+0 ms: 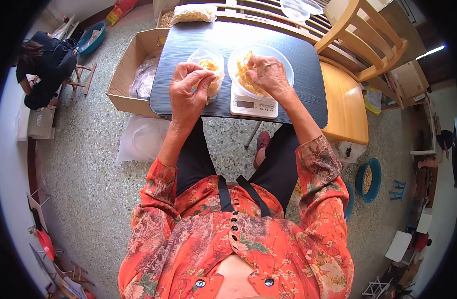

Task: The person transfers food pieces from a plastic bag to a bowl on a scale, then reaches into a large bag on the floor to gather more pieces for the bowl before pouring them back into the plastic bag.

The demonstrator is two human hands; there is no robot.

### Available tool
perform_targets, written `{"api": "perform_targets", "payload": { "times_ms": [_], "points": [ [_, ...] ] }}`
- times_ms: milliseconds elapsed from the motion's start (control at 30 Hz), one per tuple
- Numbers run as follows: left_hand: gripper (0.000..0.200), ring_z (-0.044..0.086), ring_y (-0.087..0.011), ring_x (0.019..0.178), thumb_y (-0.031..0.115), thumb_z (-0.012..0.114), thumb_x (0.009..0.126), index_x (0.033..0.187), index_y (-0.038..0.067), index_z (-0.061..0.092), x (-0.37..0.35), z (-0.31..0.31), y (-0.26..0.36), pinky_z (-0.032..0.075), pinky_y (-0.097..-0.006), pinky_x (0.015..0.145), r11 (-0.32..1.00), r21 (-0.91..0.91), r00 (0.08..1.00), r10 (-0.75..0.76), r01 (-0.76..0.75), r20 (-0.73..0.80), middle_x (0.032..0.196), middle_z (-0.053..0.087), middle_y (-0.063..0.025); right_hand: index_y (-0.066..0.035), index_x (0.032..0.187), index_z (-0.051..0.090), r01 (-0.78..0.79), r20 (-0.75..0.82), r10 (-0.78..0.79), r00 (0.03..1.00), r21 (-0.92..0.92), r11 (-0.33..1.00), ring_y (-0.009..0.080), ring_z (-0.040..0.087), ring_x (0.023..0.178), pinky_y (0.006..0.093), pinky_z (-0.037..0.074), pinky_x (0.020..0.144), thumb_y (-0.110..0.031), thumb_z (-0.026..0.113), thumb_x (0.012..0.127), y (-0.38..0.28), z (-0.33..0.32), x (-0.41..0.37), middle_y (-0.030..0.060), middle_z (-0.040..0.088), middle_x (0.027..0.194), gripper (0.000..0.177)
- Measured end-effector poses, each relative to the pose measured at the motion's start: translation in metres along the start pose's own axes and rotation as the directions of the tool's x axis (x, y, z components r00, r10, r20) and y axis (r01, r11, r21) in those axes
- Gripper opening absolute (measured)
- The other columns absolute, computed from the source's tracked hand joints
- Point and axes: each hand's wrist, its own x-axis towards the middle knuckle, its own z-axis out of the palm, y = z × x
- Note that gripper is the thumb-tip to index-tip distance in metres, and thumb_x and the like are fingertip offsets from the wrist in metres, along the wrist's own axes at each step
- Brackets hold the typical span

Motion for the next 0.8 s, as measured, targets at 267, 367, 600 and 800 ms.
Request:
{"api": "perform_targets", "payload": {
  "times_ms": [267,367,600,800],
  "points": [
    [0.013,0.063,-0.0187,0.086,-0.001,0.079,0.079,0.091,0.002,0.076,-0.002,0.001,-0.002,0.053,-0.0305,0.077,1.000,-0.020,1.000,0.009,-0.008,0.016,0.093,0.063,-0.0069,0.002,0.101,0.074,-0.105,-0.015,0.128,0.992,0.489,0.866,0.0095,0.069,0.068,0.0238,0.059,0.060,-0.014,0.076,0.088,0.024,-0.019,-0.003,0.0079,0.073,0.078,0.021],
    [0.014,0.063,-0.0183,0.085,-0.001,0.079,0.079,0.092,0.002,0.077,-0.002,0.000,0.001,0.053,-0.0302,0.076,1.000,-0.023,0.999,0.005,-0.005,0.031,0.092,0.062,-0.0066,0.004,0.099,0.073,-0.192,0.103,0.242,0.965,0.904,0.381,0.0102,0.069,0.067,0.0222,0.059,0.061,-0.016,0.077,0.088,0.039,-0.027,-0.007,0.0085,0.074,0.081,0.023],
    [0.015,0.062,-0.0156,0.088,-0.002,0.078,0.081,0.095,0.003,0.077,0.001,0.001,0.000,0.051,-0.0283,0.078,0.999,-0.037,0.996,0.008,-0.005,0.084,0.093,0.062,-0.0047,0.005,0.110,0.064,-0.306,0.346,0.287,0.893,0.936,-0.176,0.0127,0.071,0.072,0.0207,0.063,0.063,-0.008,0.075,0.089,0.052,-0.033,-0.015,0.0110,0.069,0.086,0.027],
    [0.015,0.063,-0.0199,0.083,-0.003,0.078,0.077,0.091,0.002,0.077,0.007,0.002,0.000,0.052,-0.0304,0.073,0.999,-0.022,0.994,0.047,-0.045,0.100,0.088,0.062,-0.0075,0.004,0.107,0.067,-0.260,0.272,0.220,0.937,0.962,-0.083,0.0097,0.070,0.072,0.0187,0.061,0.066,-0.012,0.072,0.093,0.035,-0.042,-0.019,0.0113,0.072,0.089,0.022]
  ]
}}
